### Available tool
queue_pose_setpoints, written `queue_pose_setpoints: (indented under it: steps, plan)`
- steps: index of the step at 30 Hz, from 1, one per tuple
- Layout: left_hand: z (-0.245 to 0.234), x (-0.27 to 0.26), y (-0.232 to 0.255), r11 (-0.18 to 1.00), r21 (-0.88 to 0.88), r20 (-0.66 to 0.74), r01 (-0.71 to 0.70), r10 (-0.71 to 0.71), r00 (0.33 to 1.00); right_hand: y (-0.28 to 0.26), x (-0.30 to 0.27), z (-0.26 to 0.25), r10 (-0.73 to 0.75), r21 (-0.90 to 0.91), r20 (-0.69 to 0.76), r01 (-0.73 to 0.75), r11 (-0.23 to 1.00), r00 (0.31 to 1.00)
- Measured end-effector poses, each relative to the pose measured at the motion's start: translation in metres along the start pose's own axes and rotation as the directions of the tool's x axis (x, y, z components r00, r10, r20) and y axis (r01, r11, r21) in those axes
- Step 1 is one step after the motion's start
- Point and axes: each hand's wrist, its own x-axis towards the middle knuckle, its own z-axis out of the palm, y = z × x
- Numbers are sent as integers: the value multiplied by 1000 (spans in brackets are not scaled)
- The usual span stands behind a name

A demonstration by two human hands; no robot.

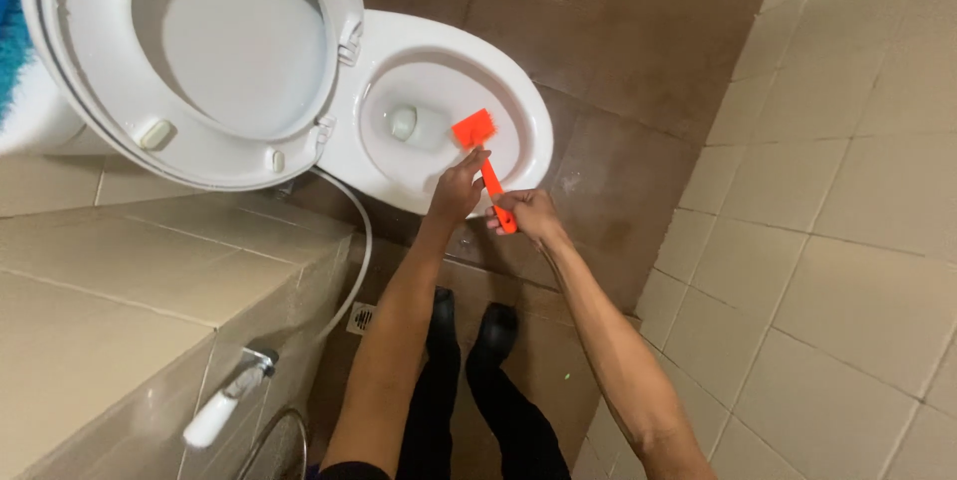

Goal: The person scrubs the inside of a toilet bowl with a brush and then cleans the brush bristles and handle by hand.

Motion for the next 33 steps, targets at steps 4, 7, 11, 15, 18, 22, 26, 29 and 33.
queue_pose_setpoints:
  steps: [4, 7, 11, 15, 18, 22, 26, 29, 33]
  plan:
    - [-6, -20, 43, 998, 51, 17, 25, -26, 1000, 2, -40, -10, -10, -59, 38, 13, 998, 999]
    - [-14, -39, 69, 997, 65, -21, -29, 30, 999, 4, -67, -16, -26, -77, 79, 33, 996, 997]
    - [-21, -67, 91, 993, 102, -41, -59, 63, 997, 10, -95, -25, -31, -118, 111, 44, 992, 993]
    - [-16, -87, 100, 977, 212, -55, 11, 0, 998, 18, -110, -29, -16, -224, 125, 44, 974, 992]
    - [-18, -107, 108, 974, 218, -42, 60, -52, 998, 25, -118, -29, -18, -307, 138, 60, 950, 990]
    - [-20, -121, 115, 972, 211, -31, 107, -103, 994, 33, -125, -24, 1, -369, 114, 42, 928, 993]
    - [-19, -129, 121, 957, 239, -16, 162, -163, 987, 32, -137, -19, -21, -493, 67, 52, 869, 998]
    - [-15, -134, 122, 942, 250, -18, 223, -226, 974, 29, -153, -13, -139, -537, -6, 115, 836, 990]
    - [-11, -135, 113, 921, 291, -6, 258, -268, 963, 29, -167, -6, -207, -675, -49, 120, 728, 977]
